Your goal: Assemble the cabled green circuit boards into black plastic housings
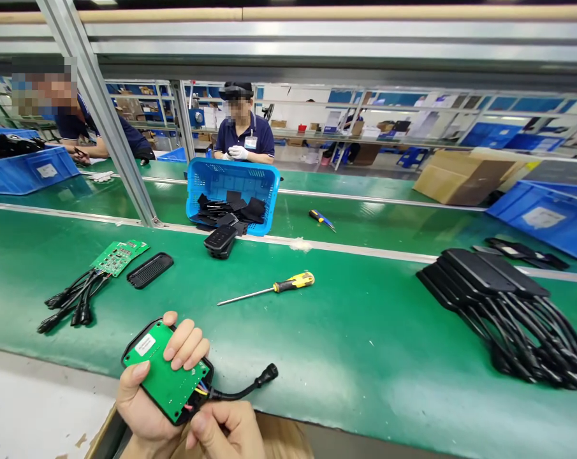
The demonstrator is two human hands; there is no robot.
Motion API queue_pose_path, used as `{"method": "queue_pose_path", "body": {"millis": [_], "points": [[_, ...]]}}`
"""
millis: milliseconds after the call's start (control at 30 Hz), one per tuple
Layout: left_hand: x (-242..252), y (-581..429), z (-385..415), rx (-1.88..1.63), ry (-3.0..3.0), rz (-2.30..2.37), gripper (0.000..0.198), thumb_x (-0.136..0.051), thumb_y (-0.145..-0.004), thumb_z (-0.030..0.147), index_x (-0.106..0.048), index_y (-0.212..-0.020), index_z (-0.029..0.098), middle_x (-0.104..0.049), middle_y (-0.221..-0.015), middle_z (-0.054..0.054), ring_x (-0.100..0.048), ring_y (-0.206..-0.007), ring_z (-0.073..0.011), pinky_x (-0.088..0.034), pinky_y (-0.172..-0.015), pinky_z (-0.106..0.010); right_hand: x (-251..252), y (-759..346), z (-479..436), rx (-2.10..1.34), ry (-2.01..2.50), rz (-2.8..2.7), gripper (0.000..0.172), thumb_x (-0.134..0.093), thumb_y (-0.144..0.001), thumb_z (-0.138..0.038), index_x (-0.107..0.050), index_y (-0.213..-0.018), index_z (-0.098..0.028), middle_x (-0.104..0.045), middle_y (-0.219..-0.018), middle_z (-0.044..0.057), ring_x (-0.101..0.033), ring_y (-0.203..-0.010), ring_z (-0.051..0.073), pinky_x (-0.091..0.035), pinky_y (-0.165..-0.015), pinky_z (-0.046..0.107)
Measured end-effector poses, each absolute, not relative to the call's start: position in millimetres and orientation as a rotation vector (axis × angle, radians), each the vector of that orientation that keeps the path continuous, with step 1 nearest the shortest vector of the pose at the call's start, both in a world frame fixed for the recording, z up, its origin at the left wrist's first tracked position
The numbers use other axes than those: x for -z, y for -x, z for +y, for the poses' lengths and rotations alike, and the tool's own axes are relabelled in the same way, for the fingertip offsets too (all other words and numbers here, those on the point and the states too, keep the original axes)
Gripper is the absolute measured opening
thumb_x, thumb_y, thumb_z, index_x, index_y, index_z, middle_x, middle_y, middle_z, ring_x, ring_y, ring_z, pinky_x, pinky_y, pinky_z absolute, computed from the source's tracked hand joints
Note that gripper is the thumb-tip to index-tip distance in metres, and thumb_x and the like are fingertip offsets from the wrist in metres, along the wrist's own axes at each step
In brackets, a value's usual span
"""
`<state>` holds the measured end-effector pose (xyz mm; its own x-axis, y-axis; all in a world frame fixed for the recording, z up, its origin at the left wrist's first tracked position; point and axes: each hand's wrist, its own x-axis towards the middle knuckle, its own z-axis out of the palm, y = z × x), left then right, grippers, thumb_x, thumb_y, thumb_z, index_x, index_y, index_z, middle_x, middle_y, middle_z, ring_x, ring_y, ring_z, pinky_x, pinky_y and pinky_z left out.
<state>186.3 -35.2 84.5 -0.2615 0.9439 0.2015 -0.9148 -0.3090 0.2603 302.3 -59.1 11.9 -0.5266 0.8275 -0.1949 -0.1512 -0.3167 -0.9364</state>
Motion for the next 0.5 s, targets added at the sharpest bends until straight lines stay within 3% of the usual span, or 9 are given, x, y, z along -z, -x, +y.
{"method": "queue_pose_path", "body": {"millis": [167, 233, 333, 400, 500], "points": [[-85.8, -176.9, -42.1, -1.789, -0.862, 0.309, 0.032, -0.071, -0.074, 0.035, -0.06, -0.099, 0.019, -0.038, -0.069, 0.002, -0.033, -0.061, -0.0124, -0.034, -0.059, -0.028, -7.3, -299.2, -60.2, -1.895, 1.034, -1.233, 0.054, -0.064, -0.078, -0.071, -0.061, -0.067, -0.017, -0.035, -0.04, -0.009, -0.031, -0.034, 0.006, -0.025, -0.038, 0.019], [-85.8, -173.3, -44.0, -1.677, -1.017, 0.385, 0.032, -0.072, -0.074, 0.037, -0.061, -0.098, 0.02, -0.04, -0.069, 0.001, -0.037, -0.064, -0.0143, -0.032, -0.061, -0.029, -11.0, -296.2, -57.6, -1.862, 1.007, -1.28, 0.057, -0.062, -0.079, -0.071, -0.064, -0.065, -0.016, -0.042, -0.042, -0.006, -0.037, -0.036, 0.007, -0.03, -0.04, 0.02], [-85.9, -173.1, -41.8, -1.723, -0.876, 0.274, 0.033, -0.07, -0.074, 0.038, -0.06, -0.1, 0.02, -0.035, -0.067, 0.003, -0.031, -0.059, -0.0123, -0.03, -0.058, -0.028, -18.1, -292.5, -54.2, -1.697, 0.915, -1.404, 0.059, -0.057, -0.084, -0.068, -0.068, -0.059, -0.016, -0.054, -0.045, 0.001, -0.049, -0.044, 0.011, -0.037, -0.048, 0.022], [-85.5, -174.7, -38.6, -1.791, -0.706, 0.218, 0.034, -0.068, -0.074, 0.036, -0.059, -0.101, 0.019, -0.033, -0.068, 0.004, -0.027, -0.058, -0.011, -0.03, -0.056, -0.027, -23.1, -292.4, -52.0, -1.579, 0.874, -1.477, 0.061, -0.054, -0.087, -0.066, -0.068, -0.054, -0.017, -0.056, -0.042, 0.002, -0.05, -0.046, 0.013, -0.038, -0.051, 0.024], [-83.8, -175.4, -36.7, -1.71, -0.68, 0.311, 0.035, -0.068, -0.072, 0.032, -0.06, -0.103, 0.018, -0.037, -0.07, 0.002, -0.032, -0.061, -0.0118, -0.032, -0.059, -0.027, -30.6, -295.3, -48.0, -1.521, 0.867, -1.549, 0.063, -0.056, -0.087, -0.063, -0.064, -0.045, -0.017, -0.054, -0.04, 0.002, -0.045, -0.043, 0.011, -0.033, -0.048, 0.024]]}}
